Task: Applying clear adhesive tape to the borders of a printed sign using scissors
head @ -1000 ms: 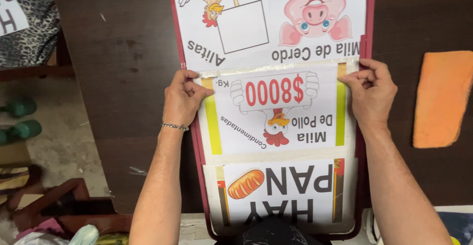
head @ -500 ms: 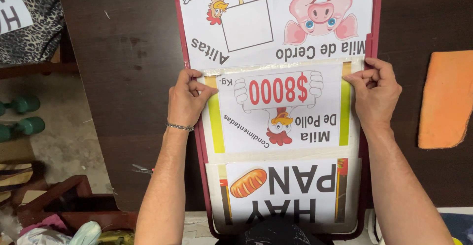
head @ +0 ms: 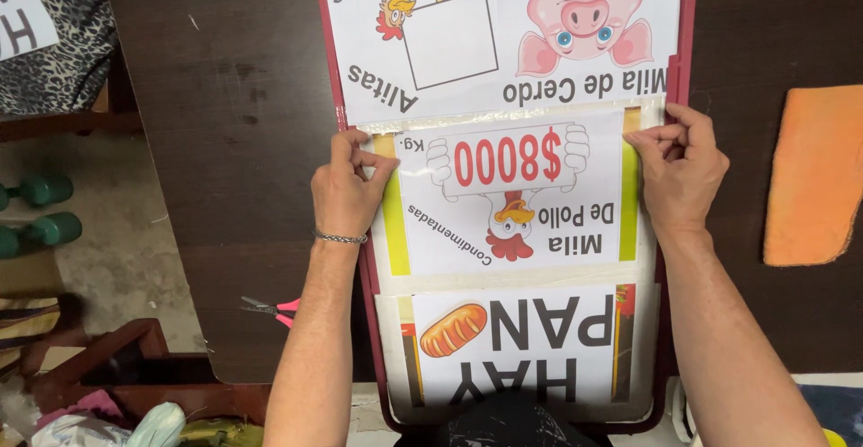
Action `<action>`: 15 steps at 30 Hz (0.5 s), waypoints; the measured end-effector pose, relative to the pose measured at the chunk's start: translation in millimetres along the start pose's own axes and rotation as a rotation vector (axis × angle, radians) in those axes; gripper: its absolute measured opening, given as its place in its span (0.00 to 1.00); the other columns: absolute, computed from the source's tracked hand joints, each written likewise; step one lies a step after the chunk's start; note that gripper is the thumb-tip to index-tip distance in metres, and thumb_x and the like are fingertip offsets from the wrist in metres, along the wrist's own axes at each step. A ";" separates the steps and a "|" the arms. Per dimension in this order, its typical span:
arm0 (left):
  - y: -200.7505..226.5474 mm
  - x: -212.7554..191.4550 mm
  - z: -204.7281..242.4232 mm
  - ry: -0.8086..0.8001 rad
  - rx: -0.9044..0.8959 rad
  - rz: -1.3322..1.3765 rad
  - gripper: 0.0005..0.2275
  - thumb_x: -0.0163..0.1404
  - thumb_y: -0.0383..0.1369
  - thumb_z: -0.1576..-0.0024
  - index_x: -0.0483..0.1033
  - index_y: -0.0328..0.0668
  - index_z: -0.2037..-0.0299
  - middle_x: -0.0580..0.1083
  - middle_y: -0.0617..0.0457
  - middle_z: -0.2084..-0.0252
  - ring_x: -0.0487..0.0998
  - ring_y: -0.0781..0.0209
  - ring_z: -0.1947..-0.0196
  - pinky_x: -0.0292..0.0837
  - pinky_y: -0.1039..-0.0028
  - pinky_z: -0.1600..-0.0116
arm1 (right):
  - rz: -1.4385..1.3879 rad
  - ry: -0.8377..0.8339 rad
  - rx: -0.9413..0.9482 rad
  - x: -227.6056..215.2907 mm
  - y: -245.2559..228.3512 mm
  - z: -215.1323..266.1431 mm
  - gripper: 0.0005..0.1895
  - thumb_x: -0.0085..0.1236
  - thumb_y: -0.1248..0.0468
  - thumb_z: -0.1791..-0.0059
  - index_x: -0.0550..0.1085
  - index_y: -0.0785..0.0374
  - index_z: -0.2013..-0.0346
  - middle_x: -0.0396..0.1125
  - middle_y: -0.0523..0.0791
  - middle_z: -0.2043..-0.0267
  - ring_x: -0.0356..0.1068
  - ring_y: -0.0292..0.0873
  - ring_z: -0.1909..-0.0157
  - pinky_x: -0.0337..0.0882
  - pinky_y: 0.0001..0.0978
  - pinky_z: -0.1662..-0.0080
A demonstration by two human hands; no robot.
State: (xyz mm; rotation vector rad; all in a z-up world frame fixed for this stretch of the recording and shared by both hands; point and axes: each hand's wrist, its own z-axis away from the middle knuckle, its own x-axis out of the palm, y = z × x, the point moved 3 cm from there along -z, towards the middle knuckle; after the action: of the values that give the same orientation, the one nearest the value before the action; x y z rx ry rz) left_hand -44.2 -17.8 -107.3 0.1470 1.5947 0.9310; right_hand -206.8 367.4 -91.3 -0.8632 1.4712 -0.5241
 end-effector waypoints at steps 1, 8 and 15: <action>-0.4 0.8 0.9 0.000 0.000 0.000 0.21 0.65 0.36 0.47 0.66 0.45 0.51 0.80 0.70 0.70 0.71 0.63 0.78 0.71 0.68 0.67 | 0.000 0.000 0.000 0.5 1.2 0.7 0.20 0.72 0.73 0.46 0.72 0.72 0.43 0.74 0.47 0.62 0.67 0.37 0.64 0.69 0.28 0.57; 11.0 -4.5 0.9 -0.023 -0.155 0.017 0.23 0.64 0.38 0.48 0.64 0.46 0.49 0.81 0.71 0.70 0.77 0.56 0.75 0.72 0.63 0.63 | 0.002 0.024 -0.052 3.2 11.1 3.4 0.20 0.72 0.73 0.46 0.72 0.73 0.44 0.74 0.49 0.61 0.66 0.39 0.65 0.68 0.29 0.57; 21.6 -7.8 0.3 0.007 -0.289 0.053 0.27 0.65 0.36 0.52 0.62 0.46 0.47 0.82 0.68 0.71 0.82 0.51 0.61 0.72 0.61 0.54 | 0.018 0.025 -0.091 3.6 13.6 3.7 0.20 0.73 0.73 0.46 0.72 0.73 0.44 0.74 0.49 0.60 0.67 0.39 0.65 0.68 0.29 0.58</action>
State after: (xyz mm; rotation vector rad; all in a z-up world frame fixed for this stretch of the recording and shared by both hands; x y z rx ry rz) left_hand -50.4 -7.7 -87.7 -0.0167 1.4506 1.1926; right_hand -205.6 373.6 -104.4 -0.9164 1.5341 -0.4594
